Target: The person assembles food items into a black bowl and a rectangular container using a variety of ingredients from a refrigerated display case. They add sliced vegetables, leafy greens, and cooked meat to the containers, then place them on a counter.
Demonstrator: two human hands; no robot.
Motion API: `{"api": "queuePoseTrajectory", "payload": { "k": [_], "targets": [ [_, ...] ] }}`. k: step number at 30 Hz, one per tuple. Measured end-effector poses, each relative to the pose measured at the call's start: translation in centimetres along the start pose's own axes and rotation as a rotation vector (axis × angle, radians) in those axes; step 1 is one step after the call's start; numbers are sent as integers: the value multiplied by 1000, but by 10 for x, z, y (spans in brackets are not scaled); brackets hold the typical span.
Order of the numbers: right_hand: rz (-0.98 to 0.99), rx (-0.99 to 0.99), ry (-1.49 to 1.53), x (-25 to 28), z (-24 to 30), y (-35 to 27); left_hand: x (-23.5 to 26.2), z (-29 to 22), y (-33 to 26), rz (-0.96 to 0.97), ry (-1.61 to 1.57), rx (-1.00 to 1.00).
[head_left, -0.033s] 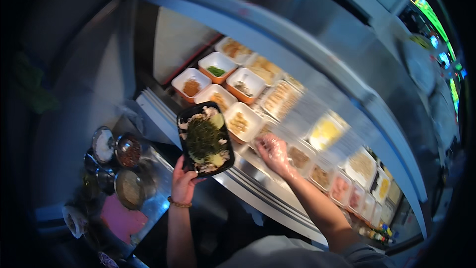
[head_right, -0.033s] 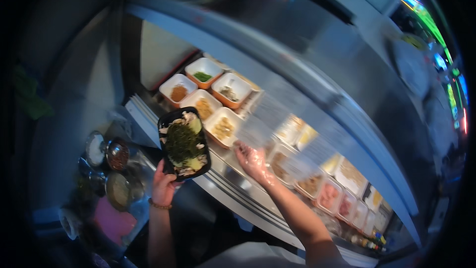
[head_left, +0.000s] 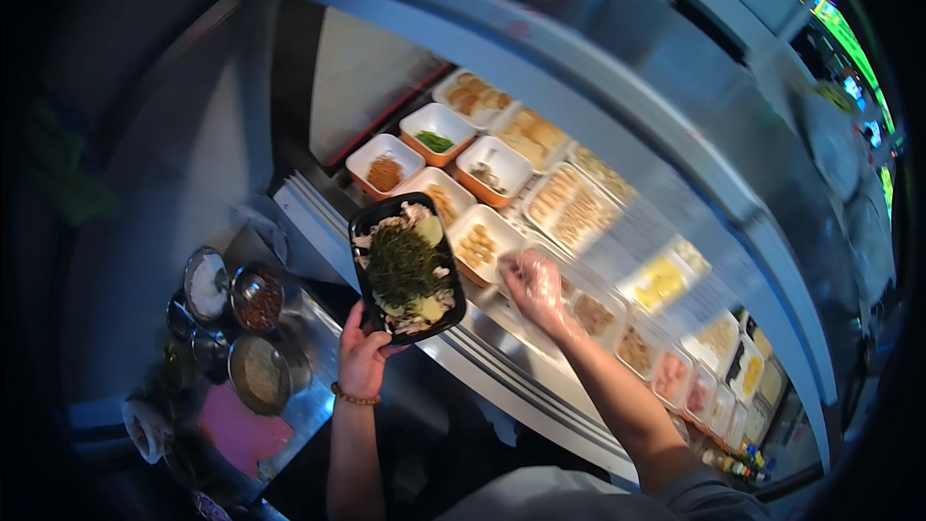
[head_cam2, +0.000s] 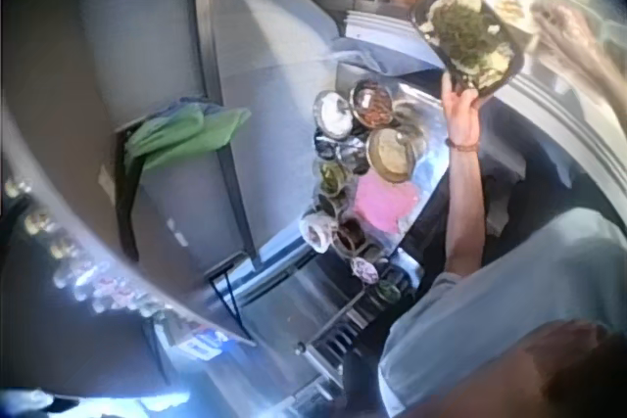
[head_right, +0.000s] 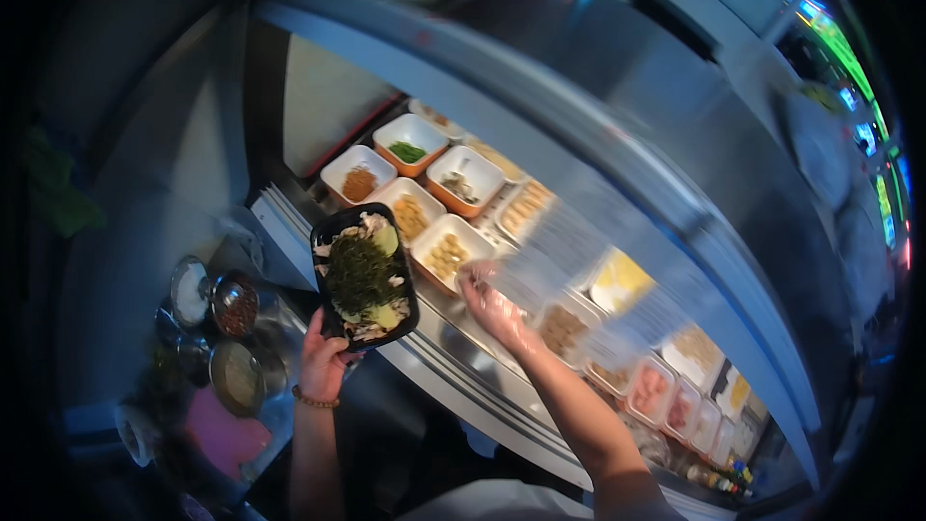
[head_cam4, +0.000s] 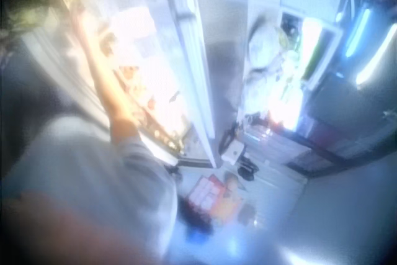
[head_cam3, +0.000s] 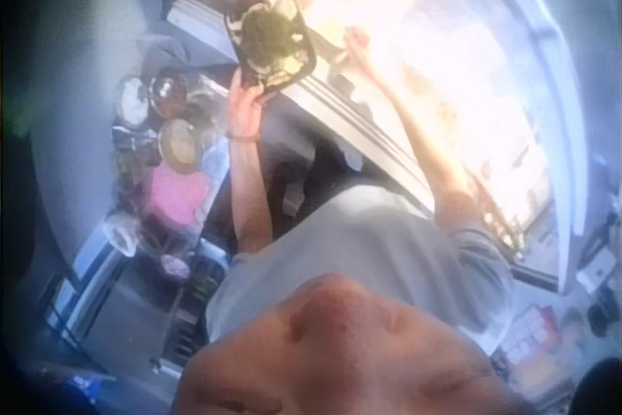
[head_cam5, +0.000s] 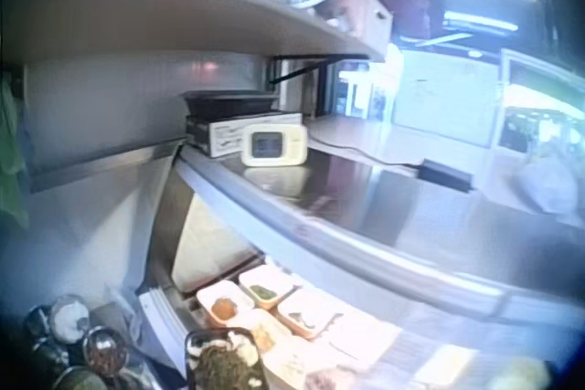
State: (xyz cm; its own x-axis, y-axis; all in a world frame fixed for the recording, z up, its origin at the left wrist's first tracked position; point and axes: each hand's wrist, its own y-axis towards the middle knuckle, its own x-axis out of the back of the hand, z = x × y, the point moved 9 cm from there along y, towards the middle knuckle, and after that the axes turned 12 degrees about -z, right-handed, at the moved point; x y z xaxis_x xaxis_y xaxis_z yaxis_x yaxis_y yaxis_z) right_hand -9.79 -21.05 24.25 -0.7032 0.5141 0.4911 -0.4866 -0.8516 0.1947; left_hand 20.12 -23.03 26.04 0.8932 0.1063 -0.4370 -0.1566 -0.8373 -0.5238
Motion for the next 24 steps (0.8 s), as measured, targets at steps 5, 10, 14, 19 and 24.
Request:
{"api": "queuePoseTrajectory", "payload": {
  "k": [5,10,14,19,24],
  "targets": [
    [-167,129,-240,-143,-25,216,1,-45,72,-141,59,-63],
    [232,173,-494,-267,-88,297,4,-55,101,-199,-2,-67],
    [426,179,-625,-317,-109,299,15,-61,120,-231,-6,-86],
    [362,72,-563,-297,-140,313,17,-67,150,-176,18,-54],
    [281,-125,-233,-266,-116,315,14,-69,186,-148,16,-35]
  ]
}}
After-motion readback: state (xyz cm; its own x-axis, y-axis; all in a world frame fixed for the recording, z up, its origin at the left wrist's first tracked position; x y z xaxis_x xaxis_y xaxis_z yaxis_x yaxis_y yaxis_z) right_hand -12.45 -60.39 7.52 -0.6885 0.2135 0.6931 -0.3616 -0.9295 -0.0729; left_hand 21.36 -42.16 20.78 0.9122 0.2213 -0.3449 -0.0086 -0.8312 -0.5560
